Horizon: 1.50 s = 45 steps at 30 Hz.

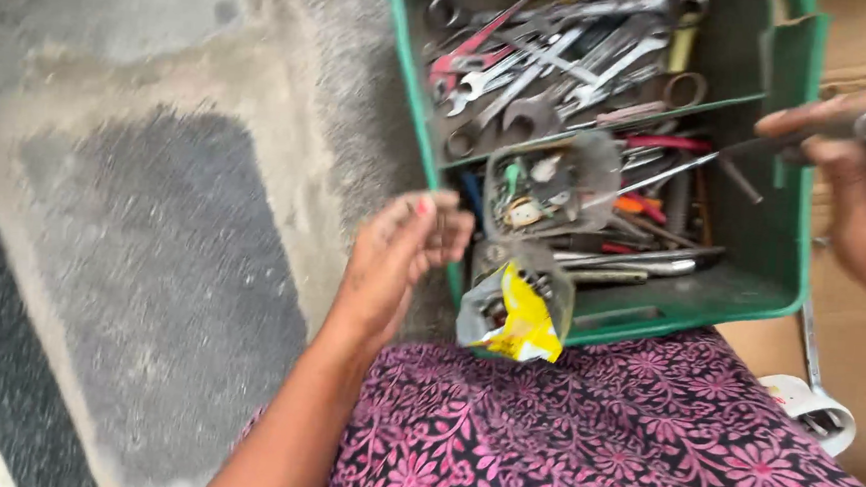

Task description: The person organizes and sorts various mechanical tools and small parts into containers.

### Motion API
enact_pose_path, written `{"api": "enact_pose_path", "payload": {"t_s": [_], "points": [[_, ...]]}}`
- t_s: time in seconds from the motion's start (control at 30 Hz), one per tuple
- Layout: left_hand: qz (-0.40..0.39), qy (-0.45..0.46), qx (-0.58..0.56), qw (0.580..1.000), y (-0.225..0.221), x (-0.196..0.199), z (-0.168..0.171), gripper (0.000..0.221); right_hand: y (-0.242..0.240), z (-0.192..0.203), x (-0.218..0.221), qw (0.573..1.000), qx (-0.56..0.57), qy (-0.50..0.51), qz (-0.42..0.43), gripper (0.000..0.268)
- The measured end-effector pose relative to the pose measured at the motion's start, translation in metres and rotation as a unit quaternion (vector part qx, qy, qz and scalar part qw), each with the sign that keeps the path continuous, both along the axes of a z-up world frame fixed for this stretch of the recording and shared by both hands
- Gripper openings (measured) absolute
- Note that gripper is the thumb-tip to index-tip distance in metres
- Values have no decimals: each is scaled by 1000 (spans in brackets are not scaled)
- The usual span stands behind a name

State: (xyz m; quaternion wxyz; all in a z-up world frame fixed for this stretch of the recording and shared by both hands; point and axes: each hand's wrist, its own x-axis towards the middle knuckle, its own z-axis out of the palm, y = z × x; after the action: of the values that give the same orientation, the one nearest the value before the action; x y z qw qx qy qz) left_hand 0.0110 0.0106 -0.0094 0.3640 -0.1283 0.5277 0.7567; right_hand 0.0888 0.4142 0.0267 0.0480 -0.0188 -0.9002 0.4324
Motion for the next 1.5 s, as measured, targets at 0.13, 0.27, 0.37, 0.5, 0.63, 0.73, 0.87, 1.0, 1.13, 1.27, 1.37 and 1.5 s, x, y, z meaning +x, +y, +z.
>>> {"api": "enact_pose_path", "payload": {"t_s": [0.13,0.27,0.37,0.5,0.63,0.73,0.87,1.0,1.13,1.27,1.37,1.5], "points": [[-71,33,-56,995,2,11,-13,34,-28,-5,3,1000,-5,-12,-23,5],[-108,39,-94,989,9,10,-17,27,-40,-5,-4,989,-92,-73,-88,15],[-98,49,-97,989,11,8,-19,27,-41,-13,-10,974,-130,-137,-122,18],[-120,78,-151,978,15,8,-8,31,-40,-34,-14,982,-57,-160,-87,28],[-250,287,-379,844,25,6,21,41,-57,-41,-28,976,18,-208,-55,46],[-283,413,-409,763,28,16,19,51,-71,-53,-37,973,25,-222,-53,53],[-246,448,-396,763,28,28,11,64,-83,-67,-42,976,35,-214,-34,64],[-244,401,-409,783,20,24,7,66,-87,-80,-44,977,39,-211,-12,69],[-347,361,-431,751,21,19,8,49,-90,-83,-45,955,75,-288,-12,64],[-404,346,-440,724,25,23,4,46,-98,-69,-50,938,137,-318,1,61],[-428,306,-488,697,32,25,-1,43,-97,-73,-49,941,154,-301,12,56],[-407,285,-526,691,37,29,-2,43,-92,-87,-51,954,125,-271,28,52]]}}
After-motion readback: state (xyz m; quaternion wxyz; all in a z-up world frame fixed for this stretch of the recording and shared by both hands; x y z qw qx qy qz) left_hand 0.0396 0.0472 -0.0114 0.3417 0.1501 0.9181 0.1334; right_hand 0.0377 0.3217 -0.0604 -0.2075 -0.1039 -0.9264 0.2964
